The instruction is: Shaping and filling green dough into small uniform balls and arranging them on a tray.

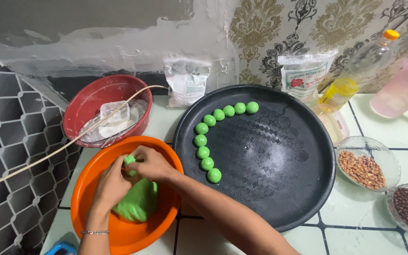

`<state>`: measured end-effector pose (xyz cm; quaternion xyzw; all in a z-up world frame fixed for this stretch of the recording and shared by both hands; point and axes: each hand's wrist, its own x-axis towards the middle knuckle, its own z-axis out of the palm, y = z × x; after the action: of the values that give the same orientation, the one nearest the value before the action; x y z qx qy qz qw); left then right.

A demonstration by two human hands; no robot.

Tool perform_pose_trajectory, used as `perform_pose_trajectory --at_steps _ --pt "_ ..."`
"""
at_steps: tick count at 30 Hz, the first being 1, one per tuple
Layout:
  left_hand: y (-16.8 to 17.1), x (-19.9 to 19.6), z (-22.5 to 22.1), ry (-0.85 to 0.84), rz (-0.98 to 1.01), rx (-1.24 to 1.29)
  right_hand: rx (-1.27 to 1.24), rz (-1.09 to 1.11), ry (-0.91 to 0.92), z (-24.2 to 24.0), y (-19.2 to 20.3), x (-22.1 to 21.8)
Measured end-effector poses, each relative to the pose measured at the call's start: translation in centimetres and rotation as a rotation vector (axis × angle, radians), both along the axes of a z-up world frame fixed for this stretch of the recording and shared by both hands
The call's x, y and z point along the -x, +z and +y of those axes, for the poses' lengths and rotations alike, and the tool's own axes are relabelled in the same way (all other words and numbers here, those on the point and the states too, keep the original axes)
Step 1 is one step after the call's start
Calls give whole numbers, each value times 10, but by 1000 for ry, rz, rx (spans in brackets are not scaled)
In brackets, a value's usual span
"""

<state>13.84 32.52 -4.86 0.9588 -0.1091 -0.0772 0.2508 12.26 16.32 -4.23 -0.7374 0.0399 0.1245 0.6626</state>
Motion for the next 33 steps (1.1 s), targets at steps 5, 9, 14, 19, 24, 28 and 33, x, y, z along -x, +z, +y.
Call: perform_pose_trajectory --at_steps 5,9,14,19,24,28,33 --pt "-19 -10 7 -3 -23 -101 374 -441 141 2 -16 5" --pt "-6 -17 14 55 11 -147 610 -667 18 17 -28 14" --pt "14 -6 10 110 32 -64 137 -275 160 -1 -7 16" --pt "30 10 3 108 43 73 400 49 476 -2 19 17" --pt "13 6 20 -44 28 302 465 66 398 2 18 14" --pt "15 5 19 -99 100 404 536 65 468 4 11 10" --pt "18 6 21 -171 82 497 622 -64 459 18 -13 5"
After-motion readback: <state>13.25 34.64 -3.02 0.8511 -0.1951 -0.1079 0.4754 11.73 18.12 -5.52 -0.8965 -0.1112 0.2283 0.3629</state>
